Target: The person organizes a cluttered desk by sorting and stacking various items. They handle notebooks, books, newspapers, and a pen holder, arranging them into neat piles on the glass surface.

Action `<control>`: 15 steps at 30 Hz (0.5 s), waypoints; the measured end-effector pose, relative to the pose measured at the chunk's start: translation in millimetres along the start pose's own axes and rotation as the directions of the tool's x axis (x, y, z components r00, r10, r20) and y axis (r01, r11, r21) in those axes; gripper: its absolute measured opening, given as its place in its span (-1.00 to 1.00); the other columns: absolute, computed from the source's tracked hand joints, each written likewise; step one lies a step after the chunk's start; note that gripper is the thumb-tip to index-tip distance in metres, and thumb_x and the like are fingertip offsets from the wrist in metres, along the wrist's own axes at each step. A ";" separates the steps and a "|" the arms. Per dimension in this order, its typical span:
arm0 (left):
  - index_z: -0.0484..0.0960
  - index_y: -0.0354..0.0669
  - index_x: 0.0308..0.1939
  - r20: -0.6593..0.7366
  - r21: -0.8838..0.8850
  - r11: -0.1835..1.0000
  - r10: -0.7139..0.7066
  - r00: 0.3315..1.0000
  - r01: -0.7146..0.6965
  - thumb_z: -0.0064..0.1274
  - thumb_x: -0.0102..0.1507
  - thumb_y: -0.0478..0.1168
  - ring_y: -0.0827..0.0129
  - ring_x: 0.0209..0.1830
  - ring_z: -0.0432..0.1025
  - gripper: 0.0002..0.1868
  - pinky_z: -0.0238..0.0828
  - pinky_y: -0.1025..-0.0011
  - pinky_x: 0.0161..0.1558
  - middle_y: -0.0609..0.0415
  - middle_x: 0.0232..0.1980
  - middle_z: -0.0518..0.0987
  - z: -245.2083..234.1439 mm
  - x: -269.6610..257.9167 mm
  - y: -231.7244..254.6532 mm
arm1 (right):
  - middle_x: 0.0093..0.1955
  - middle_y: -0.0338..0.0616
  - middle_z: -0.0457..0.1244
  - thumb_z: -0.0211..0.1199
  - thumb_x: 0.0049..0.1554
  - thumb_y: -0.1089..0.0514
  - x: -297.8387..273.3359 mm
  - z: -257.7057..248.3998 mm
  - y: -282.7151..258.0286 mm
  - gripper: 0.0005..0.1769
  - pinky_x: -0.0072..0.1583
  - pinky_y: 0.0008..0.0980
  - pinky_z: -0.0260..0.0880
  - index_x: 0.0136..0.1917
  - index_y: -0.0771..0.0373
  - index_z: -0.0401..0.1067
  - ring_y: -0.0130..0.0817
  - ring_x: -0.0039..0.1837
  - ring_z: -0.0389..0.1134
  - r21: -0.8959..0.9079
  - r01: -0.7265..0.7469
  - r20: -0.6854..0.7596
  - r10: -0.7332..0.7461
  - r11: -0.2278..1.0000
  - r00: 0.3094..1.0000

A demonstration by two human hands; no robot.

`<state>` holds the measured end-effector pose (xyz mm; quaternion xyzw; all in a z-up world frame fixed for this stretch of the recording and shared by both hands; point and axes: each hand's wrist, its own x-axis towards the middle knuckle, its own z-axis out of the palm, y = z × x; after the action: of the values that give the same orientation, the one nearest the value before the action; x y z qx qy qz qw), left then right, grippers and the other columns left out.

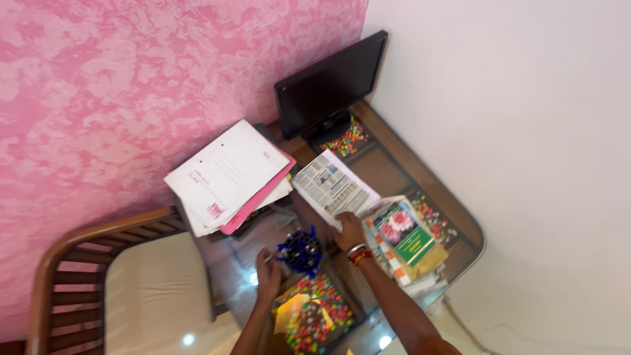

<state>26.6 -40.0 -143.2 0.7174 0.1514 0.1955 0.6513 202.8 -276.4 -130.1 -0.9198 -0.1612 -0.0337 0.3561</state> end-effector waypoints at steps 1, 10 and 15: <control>0.18 -0.23 0.46 -0.060 0.105 0.983 0.155 0.986 -0.148 -0.04 0.38 -0.38 0.21 0.23 0.45 -0.43 0.38 0.35 0.16 -0.11 0.29 0.35 3.5 -5.7 1.2 | 0.28 0.17 0.22 0.36 0.01 -0.03 11.3 3.0 4.9 -0.43 0.36 -0.01 0.27 0.22 0.29 0.40 0.17 0.34 0.22 -0.026 -0.003 0.013 0.004 1.000 1.000; 0.42 -0.26 0.29 -0.375 0.216 0.957 -0.099 0.922 0.191 -0.01 0.31 -0.24 0.16 -0.02 0.44 -0.55 0.45 0.27 -0.01 -0.12 0.18 0.43 34.5 -28.4 68.4 | 0.56 0.31 -0.13 0.45 -0.04 -0.26 112.0 -2.6 49.2 0.15 0.46 0.19 0.01 0.53 0.35 -0.02 0.25 0.57 -0.12 -0.383 -0.310 0.159 0.393 0.870 0.906; 0.43 -0.27 0.26 -0.370 0.369 0.926 0.067 0.926 0.081 -0.01 0.32 -0.23 0.13 0.13 0.42 -0.57 0.33 0.21 0.17 -0.16 0.20 0.45 40.1 -9.6 86.0 | 0.54 0.16 0.00 0.52 -0.18 -0.36 144.8 -14.4 73.1 0.32 0.46 0.19 0.08 0.58 0.22 -0.07 0.16 0.56 0.01 -0.481 -0.512 0.287 0.680 0.712 0.675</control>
<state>34.1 -88.7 -61.6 0.7778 0.3107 0.2942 0.4603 364.0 -297.3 -140.9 -0.9513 0.0860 0.2686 0.1246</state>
